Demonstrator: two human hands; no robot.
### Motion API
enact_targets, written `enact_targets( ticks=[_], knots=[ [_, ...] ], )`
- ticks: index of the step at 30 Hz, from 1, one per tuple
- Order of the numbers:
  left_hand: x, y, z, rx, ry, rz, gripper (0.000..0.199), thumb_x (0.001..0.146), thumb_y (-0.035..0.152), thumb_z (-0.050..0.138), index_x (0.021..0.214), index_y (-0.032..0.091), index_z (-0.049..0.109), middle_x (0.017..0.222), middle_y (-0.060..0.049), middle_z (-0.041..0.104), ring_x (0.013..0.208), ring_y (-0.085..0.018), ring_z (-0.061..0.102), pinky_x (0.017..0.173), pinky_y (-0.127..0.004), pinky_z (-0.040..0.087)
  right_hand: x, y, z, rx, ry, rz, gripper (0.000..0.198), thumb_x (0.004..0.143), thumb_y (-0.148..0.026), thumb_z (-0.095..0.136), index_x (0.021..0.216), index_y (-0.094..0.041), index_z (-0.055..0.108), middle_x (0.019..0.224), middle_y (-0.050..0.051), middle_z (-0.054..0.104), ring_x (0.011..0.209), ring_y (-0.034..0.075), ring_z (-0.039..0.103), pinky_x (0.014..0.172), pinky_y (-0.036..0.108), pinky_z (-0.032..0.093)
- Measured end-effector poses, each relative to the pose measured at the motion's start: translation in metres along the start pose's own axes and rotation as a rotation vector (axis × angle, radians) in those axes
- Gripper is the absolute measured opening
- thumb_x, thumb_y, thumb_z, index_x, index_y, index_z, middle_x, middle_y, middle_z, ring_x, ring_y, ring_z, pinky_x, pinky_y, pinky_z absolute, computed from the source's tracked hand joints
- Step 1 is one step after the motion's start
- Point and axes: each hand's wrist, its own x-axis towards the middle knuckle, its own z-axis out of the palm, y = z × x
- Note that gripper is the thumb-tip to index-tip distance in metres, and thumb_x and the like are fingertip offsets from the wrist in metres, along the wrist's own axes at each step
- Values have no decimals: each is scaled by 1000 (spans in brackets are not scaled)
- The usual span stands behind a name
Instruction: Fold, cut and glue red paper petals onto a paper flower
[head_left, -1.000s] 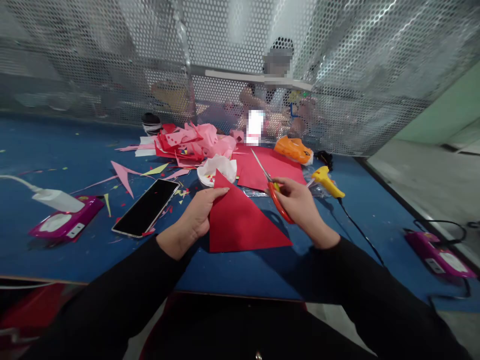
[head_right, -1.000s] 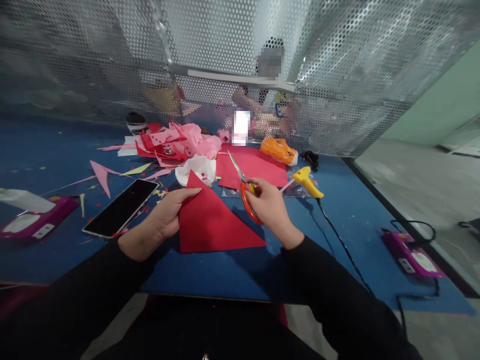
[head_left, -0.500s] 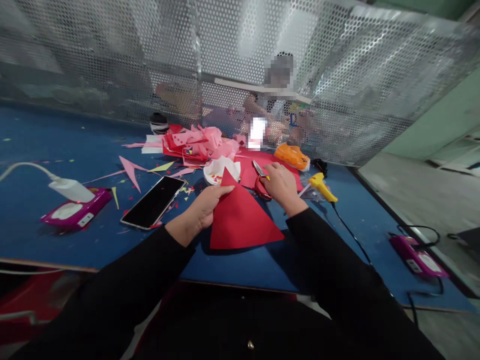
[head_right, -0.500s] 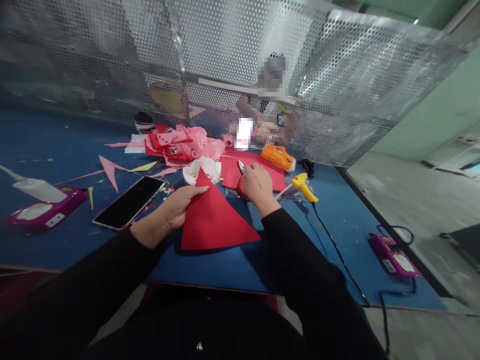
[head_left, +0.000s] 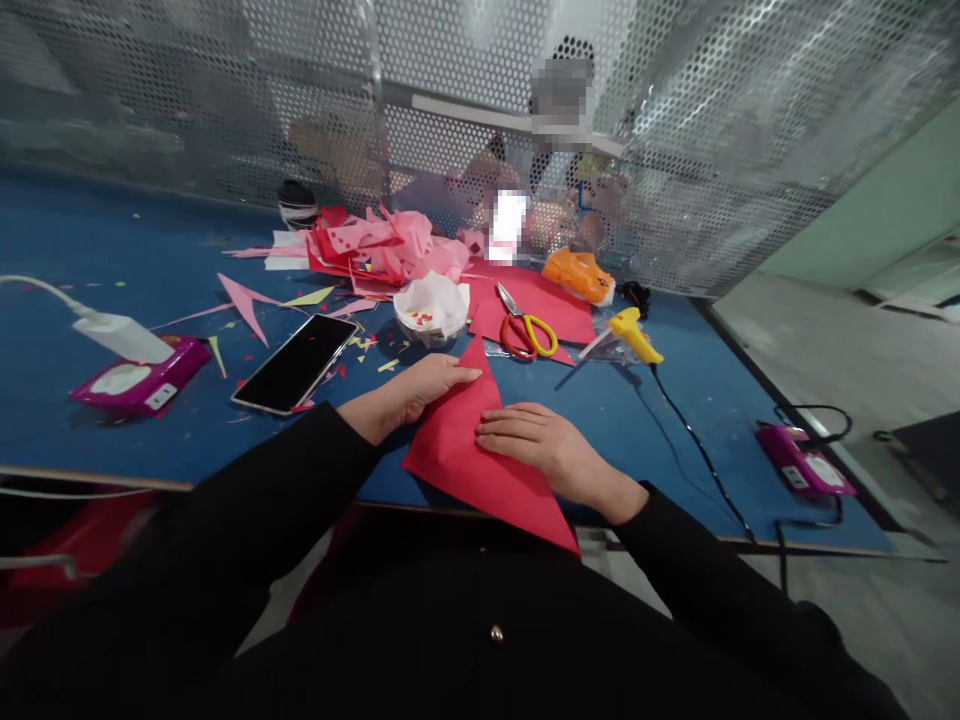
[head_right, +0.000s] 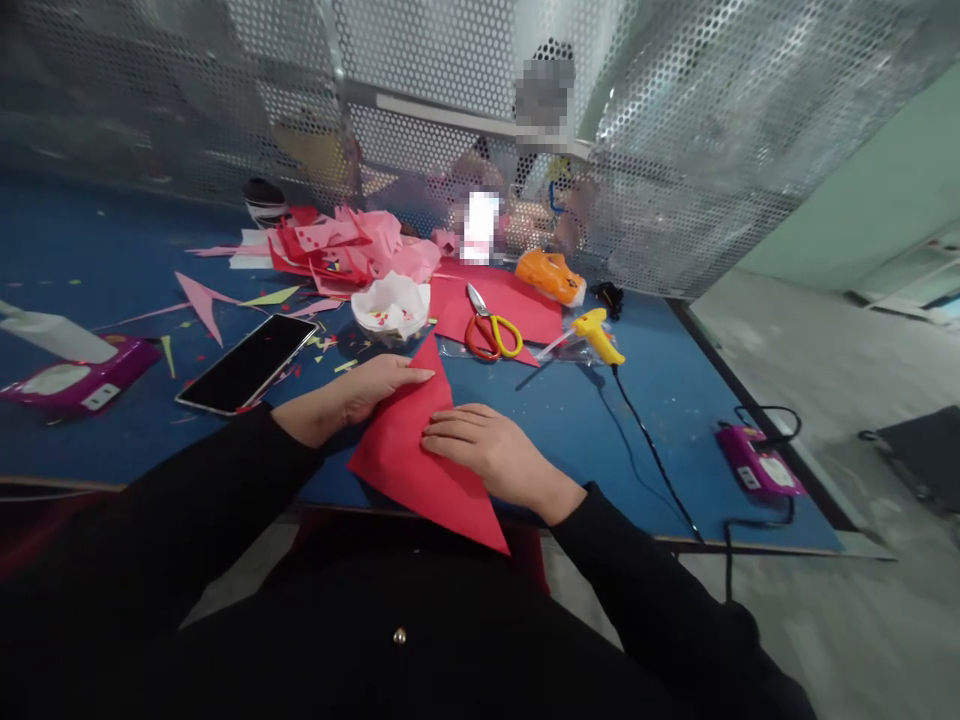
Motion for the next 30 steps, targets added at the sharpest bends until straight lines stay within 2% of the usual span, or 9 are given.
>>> enact_targets(
  ticks=[3, 6, 7, 10, 13, 16, 21, 24, 30],
  knots=[
    [-2, 2, 1, 104, 86, 107, 10, 69, 16, 79, 78, 17, 76, 87, -9, 77, 84, -24, 69, 78, -31, 51, -2, -1, 5, 157, -1, 186, 38, 94, -9, 49, 124, -24, 68, 125, 7, 73, 117, 20, 68, 100, 41, 53],
    [-18, 1, -5, 209, 210, 284, 36, 64, 9, 80, 96, 26, 77, 117, -3, 74, 124, -26, 58, 104, -30, 42, -3, -4, 6, 199, -19, 274, 37, 93, -9, 51, 122, -22, 68, 123, 8, 74, 117, 21, 68, 98, 41, 53],
    [-27, -2, -8, 354, 223, 412, 36, 67, 12, 79, 100, 26, 77, 123, -3, 73, 130, -28, 54, 111, -34, 37, -3, -6, 6, 195, -20, 281, 37, 92, -10, 52, 125, -21, 67, 125, 10, 73, 119, 23, 67, 98, 42, 53],
    [-60, -21, -18, 677, 126, 482, 23, 78, 26, 75, 100, 28, 79, 115, -5, 77, 120, -30, 62, 115, -43, 34, -8, -10, 8, 172, -18, 302, 41, 92, -8, 52, 131, -18, 64, 131, 14, 70, 126, 25, 63, 100, 45, 53],
    [-87, -45, -27, 783, 6, 469, 33, 80, 46, 76, 109, 30, 78, 133, -6, 70, 134, -32, 54, 118, -45, 30, -14, -13, 13, 202, 19, 332, 40, 96, -6, 46, 125, -22, 68, 131, 10, 71, 130, 23, 60, 102, 45, 53],
    [-100, -64, -34, 826, 72, 511, 48, 73, 51, 82, 116, 31, 76, 134, -6, 69, 137, -33, 52, 120, -47, 28, -14, -16, 16, 299, 118, 435, 33, 96, -11, 50, 115, -25, 73, 122, 7, 75, 126, 23, 64, 103, 45, 53],
    [-101, -74, -36, 826, 375, 587, 15, 90, 36, 69, 99, 35, 80, 112, -1, 78, 122, -29, 63, 113, -47, 38, 2, -22, 16, 385, 253, 793, 13, 92, -26, 62, 89, -25, 75, 95, 4, 78, 96, 21, 73, 83, 35, 57],
    [-102, -70, -33, 791, 448, 580, 11, 88, 31, 70, 87, 35, 80, 105, 1, 79, 114, -29, 67, 108, -46, 43, 13, -22, 15, 336, 289, 908, 24, 91, -31, 65, 69, -22, 63, 83, 2, 72, 76, 17, 68, 69, 30, 51],
    [-105, -67, -36, 778, 486, 501, 11, 87, 31, 69, 79, 33, 76, 104, 1, 79, 113, -30, 67, 103, -48, 46, 22, -20, 20, 87, 222, 952, 31, 92, -35, 66, 67, -22, 53, 100, 4, 70, 88, 19, 68, 71, 31, 50]
  ],
)
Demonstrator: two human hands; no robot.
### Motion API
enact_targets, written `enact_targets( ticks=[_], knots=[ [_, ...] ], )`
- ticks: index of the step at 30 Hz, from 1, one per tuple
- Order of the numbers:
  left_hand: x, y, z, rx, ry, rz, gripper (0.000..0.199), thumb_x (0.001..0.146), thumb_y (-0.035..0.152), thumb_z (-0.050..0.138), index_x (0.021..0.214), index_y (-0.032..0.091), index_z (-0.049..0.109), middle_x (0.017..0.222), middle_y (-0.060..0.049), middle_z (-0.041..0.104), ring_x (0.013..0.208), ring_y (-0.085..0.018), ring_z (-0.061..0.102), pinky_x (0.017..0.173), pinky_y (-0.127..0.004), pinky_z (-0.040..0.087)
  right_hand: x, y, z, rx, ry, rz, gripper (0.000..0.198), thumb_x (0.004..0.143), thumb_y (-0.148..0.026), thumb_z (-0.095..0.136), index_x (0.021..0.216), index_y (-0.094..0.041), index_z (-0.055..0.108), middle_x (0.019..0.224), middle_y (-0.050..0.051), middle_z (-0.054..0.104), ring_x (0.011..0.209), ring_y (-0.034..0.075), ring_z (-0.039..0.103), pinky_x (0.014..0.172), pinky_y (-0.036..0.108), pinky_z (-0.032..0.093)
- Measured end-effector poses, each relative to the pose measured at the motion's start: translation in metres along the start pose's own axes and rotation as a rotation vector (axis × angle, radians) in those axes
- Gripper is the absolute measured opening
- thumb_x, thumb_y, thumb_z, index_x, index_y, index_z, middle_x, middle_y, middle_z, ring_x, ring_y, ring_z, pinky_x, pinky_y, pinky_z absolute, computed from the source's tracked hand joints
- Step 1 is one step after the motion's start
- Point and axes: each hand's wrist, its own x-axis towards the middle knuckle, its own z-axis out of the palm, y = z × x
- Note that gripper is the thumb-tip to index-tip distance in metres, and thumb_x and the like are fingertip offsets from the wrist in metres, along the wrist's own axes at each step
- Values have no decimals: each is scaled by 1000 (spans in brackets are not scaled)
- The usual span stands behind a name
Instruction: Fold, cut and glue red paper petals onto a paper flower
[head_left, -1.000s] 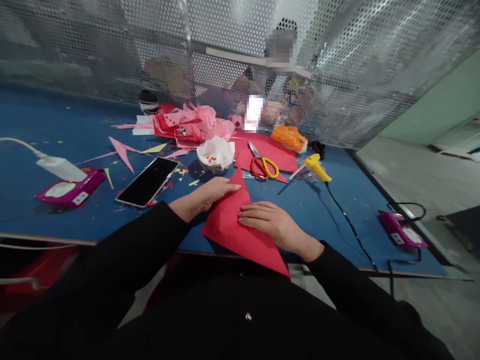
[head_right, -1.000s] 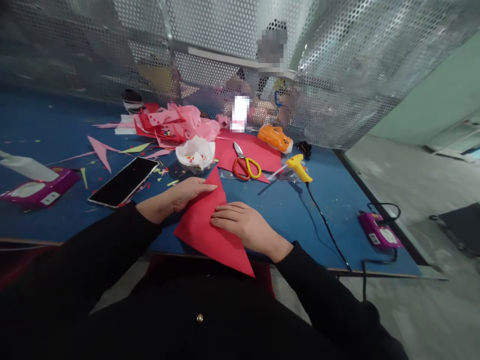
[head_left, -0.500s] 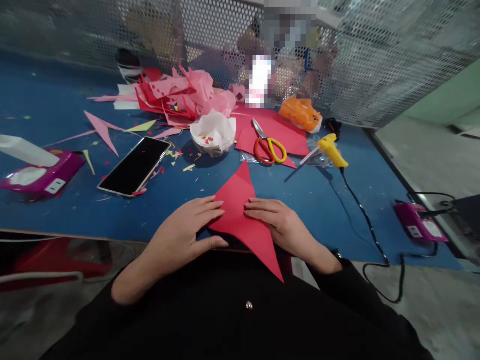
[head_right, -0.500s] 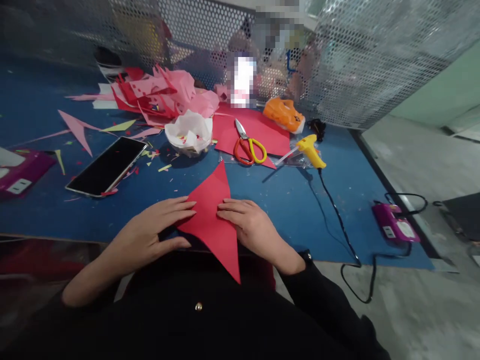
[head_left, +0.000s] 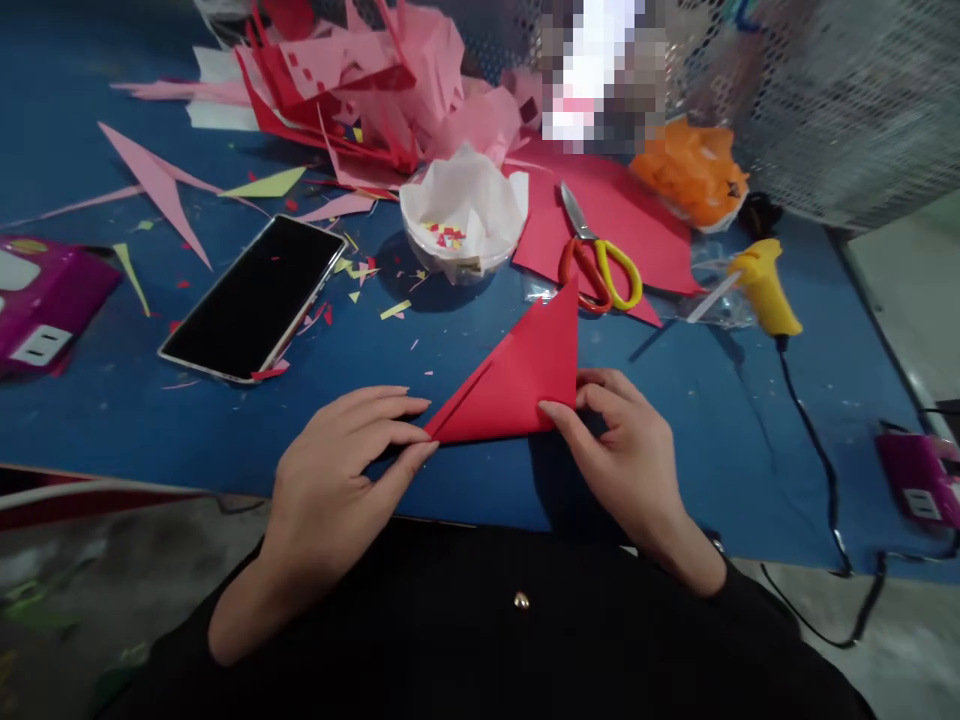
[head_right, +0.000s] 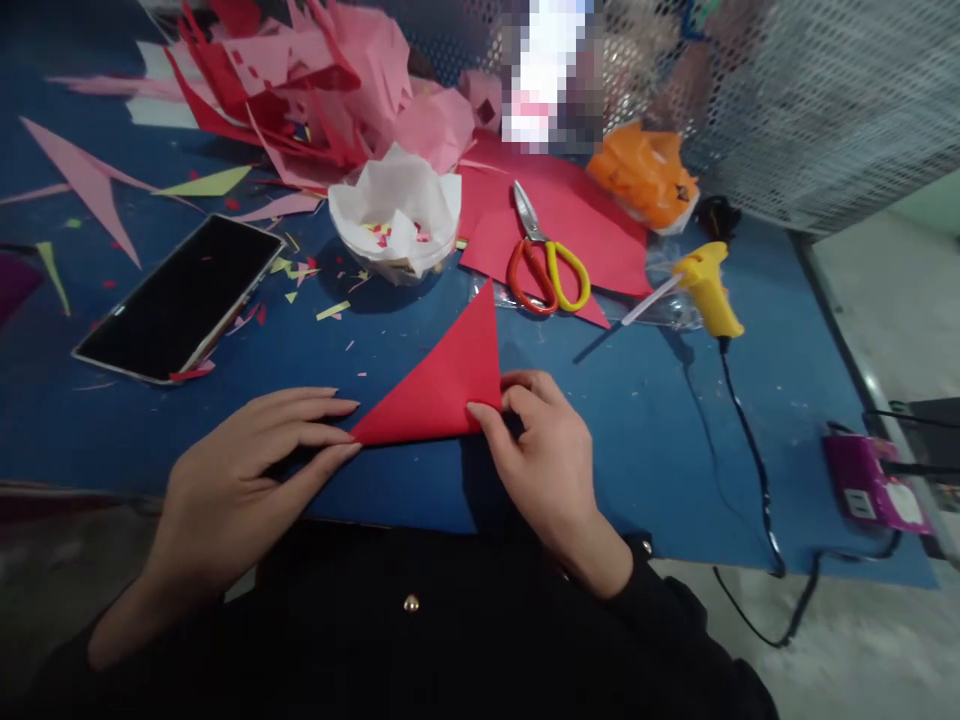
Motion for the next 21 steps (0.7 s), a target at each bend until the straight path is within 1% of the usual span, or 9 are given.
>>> enact_targets(
  ticks=[3, 8, 12, 14, 17, 21],
  knots=[
    [-1, -3, 0, 22, -10, -14, 8, 86, 31, 70, 80, 32, 76, 106, 1, 79, 113, -31, 67, 103, -49, 47, -1, 1, 4, -106, 26, -64, 28, 93, -33, 64, 69, -23, 53, 98, 5, 70, 90, 20, 68, 72, 32, 52],
    [-2, -5, 1, 70, -21, 10, 2, 84, 32, 74, 83, 32, 73, 109, 1, 79, 112, -31, 68, 102, -48, 49, -1, 2, 5, -160, 38, -111, 24, 92, -30, 67, 73, -22, 55, 95, 5, 68, 89, 20, 68, 71, 31, 53],
    [-3, -2, 0, 64, 0, -16, 7, 83, 35, 76, 89, 33, 73, 112, 1, 78, 111, -30, 69, 103, -47, 50, 0, 1, 4, -181, 30, -113, 23, 91, -28, 69, 74, -23, 54, 93, 5, 67, 87, 20, 68, 70, 32, 52],
    [-2, 0, -1, 93, 10, -19, 9, 84, 37, 75, 90, 33, 72, 114, 0, 77, 112, -30, 69, 103, -47, 51, -1, 0, 4, -197, 25, -113, 23, 90, -27, 69, 74, -24, 54, 94, 5, 67, 87, 21, 67, 70, 32, 51],
    [0, 1, -4, 146, -22, 26, 6, 88, 38, 70, 86, 33, 71, 111, 0, 78, 110, -29, 71, 99, -46, 54, -2, -1, 3, -217, 21, -117, 23, 90, -27, 70, 75, -25, 53, 96, 4, 67, 87, 21, 67, 68, 32, 51],
    [4, -1, -7, 170, -81, 102, 13, 90, 32, 65, 78, 32, 71, 106, 1, 79, 107, -28, 72, 92, -45, 58, -3, -2, 2, -220, 16, -116, 23, 91, -29, 69, 76, -25, 52, 97, 5, 68, 86, 22, 68, 66, 33, 50]
  ],
)
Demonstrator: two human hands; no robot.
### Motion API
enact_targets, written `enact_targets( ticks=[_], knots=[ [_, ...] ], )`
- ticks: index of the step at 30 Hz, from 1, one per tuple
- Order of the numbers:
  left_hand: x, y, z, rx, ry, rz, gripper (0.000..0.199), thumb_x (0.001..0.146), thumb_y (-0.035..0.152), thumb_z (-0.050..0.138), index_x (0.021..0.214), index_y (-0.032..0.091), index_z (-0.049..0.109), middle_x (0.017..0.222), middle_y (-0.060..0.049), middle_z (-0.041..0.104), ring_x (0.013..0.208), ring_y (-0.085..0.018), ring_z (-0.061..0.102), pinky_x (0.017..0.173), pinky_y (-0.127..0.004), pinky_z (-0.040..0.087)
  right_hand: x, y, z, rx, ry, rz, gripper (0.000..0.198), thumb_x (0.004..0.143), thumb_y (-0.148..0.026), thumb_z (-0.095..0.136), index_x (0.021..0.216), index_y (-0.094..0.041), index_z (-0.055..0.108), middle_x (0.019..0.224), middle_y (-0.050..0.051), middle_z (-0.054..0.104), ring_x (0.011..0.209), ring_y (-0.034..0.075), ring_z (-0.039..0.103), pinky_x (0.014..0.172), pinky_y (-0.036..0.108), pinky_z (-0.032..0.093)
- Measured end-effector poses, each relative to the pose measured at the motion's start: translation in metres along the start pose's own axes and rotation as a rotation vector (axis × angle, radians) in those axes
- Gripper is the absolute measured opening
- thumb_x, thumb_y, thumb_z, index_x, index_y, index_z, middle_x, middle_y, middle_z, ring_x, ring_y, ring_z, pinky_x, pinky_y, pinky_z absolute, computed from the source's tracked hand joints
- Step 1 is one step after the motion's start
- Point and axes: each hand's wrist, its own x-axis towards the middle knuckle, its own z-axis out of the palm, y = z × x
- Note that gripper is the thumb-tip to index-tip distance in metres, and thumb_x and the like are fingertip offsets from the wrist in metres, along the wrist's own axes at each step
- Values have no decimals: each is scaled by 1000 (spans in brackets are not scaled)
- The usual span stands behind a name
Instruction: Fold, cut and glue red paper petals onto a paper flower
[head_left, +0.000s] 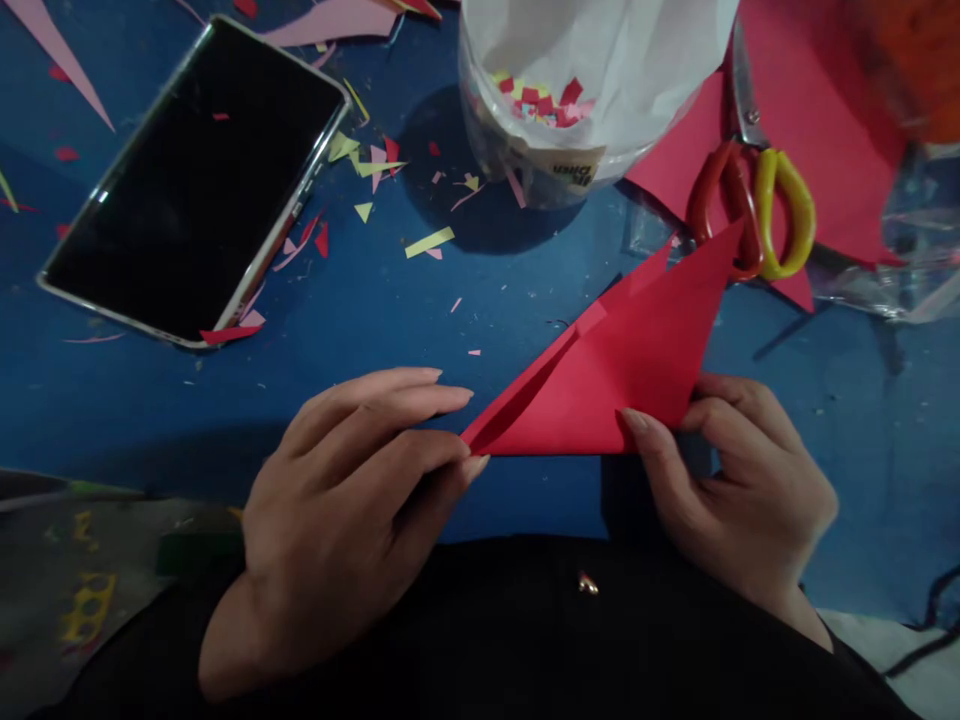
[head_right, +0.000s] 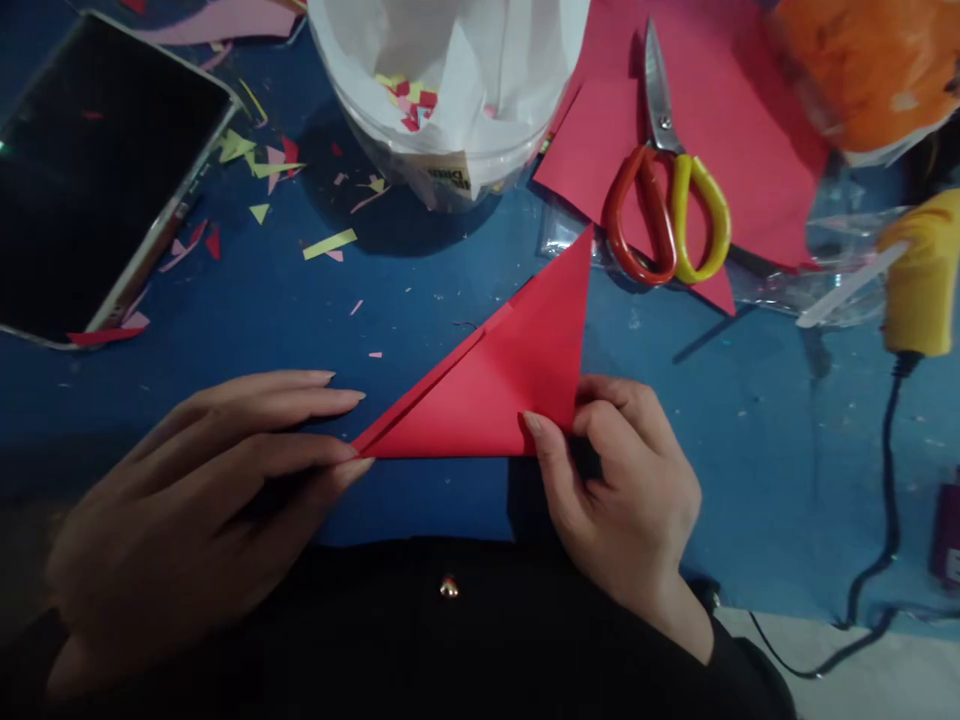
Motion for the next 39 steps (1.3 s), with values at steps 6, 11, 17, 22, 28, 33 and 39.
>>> enact_targets(
  ticks=[6, 11, 17, 22, 28, 33, 39],
  knots=[
    [0, 2, 2, 36, 5, -16, 15, 89, 26, 65, 75, 31, 69, 109, 0, 78, 108, -29, 71, 94, -47, 57, 1, -2, 0, -27, 15, 21, 24, 89, -30, 71, 74, -25, 53, 95, 6, 69, 86, 23, 69, 66, 35, 52],
    [-2, 2, 4, 73, 35, -6, 10, 88, 22, 66, 81, 30, 69, 112, -2, 76, 109, -29, 68, 98, -46, 54, 0, -3, 0, -46, -10, 43, 23, 92, -30, 68, 74, -27, 53, 97, 6, 69, 89, 25, 69, 68, 38, 53],
    [-2, -2, 5, 104, 37, 39, 8, 88, 20, 64, 85, 26, 66, 114, -6, 73, 112, -30, 66, 99, -46, 52, 0, -3, -1, -55, -9, 39, 24, 92, -30, 68, 74, -26, 53, 98, 6, 69, 89, 24, 68, 66, 36, 53],
    [-1, -2, 6, 129, 50, 60, 7, 88, 19, 65, 84, 24, 62, 114, -9, 71, 112, -29, 65, 97, -45, 53, 0, -2, -1, -76, -5, 25, 23, 92, -29, 69, 75, -25, 53, 98, 6, 69, 89, 22, 68, 68, 34, 52],
    [-2, -1, 8, 136, 76, 57, 11, 86, 13, 67, 82, 21, 61, 112, -9, 70, 112, -28, 65, 97, -44, 52, 0, -1, 1, -78, 19, 10, 24, 89, -27, 72, 74, -23, 54, 96, 4, 69, 88, 20, 69, 69, 31, 51],
    [-2, 0, 8, 137, 72, 75, 12, 86, 12, 67, 80, 20, 61, 110, -10, 69, 111, -28, 65, 98, -45, 51, 1, 0, 3, -57, 37, 8, 23, 88, -28, 73, 74, -22, 55, 94, 4, 68, 87, 20, 69, 68, 32, 52],
    [-2, 0, 10, 165, 85, 73, 14, 87, 11, 66, 80, 21, 59, 111, -8, 67, 112, -26, 64, 99, -46, 51, 0, 2, 4, -65, 38, 15, 25, 88, -29, 73, 73, -21, 54, 95, 4, 68, 87, 19, 69, 67, 29, 51]
  ],
)
